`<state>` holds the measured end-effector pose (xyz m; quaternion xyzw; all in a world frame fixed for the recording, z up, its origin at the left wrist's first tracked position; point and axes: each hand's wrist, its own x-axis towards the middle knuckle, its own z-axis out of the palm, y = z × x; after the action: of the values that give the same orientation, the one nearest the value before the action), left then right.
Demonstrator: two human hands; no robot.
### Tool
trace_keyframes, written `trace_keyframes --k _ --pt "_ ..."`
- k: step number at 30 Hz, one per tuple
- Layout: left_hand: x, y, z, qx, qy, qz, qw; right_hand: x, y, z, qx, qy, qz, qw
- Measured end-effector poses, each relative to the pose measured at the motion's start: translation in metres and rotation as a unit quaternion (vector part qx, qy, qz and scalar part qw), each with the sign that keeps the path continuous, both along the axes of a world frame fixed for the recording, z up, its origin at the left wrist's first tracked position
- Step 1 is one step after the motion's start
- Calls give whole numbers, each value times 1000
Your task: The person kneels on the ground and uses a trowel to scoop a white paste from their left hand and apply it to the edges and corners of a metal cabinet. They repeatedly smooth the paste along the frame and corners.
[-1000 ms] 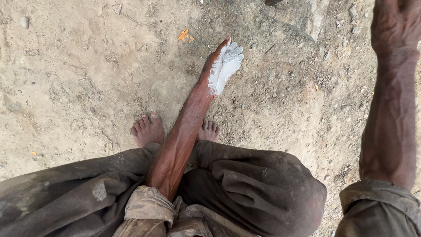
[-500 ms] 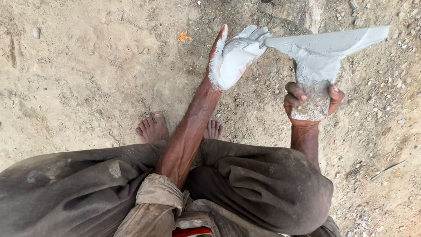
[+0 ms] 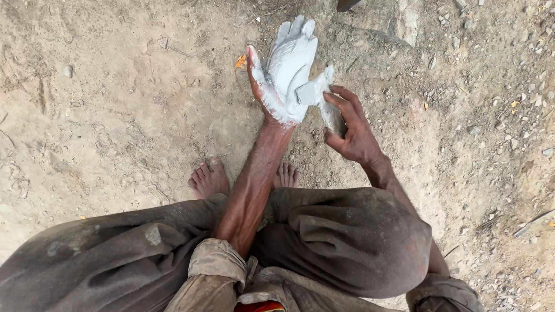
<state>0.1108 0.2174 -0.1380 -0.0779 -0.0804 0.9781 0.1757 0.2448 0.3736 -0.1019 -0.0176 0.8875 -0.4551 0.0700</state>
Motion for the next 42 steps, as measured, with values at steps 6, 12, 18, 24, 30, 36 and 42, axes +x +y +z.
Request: trace_keyframes --k 6,12,18,24,30,36,42 --pt "-21 -22 6 40 6 -2 999 -3 39 -8 -480 -17 -258 838" --pt "8 4 5 244 -93 -148 954 13 -6 -46 -879 -34 -142 453" --pt "-9 1 5 -18 48 -153 987 51 30 -30 -706 -94 -289 640" --pt "-17 34 -1 -479 131 -316 808 55 22 0 -233 -299 -187 906" --pt "-42 -1 -3 -279 49 -190 940 43 33 4 -441 -281 -215 825" --pt "-31 -22 -16 -335 -53 -188 922 4 85 17 -309 -16 -284 907" --pt "-19 -25 -24 -314 -62 -194 927 -88 141 12 572 254 -41 779"
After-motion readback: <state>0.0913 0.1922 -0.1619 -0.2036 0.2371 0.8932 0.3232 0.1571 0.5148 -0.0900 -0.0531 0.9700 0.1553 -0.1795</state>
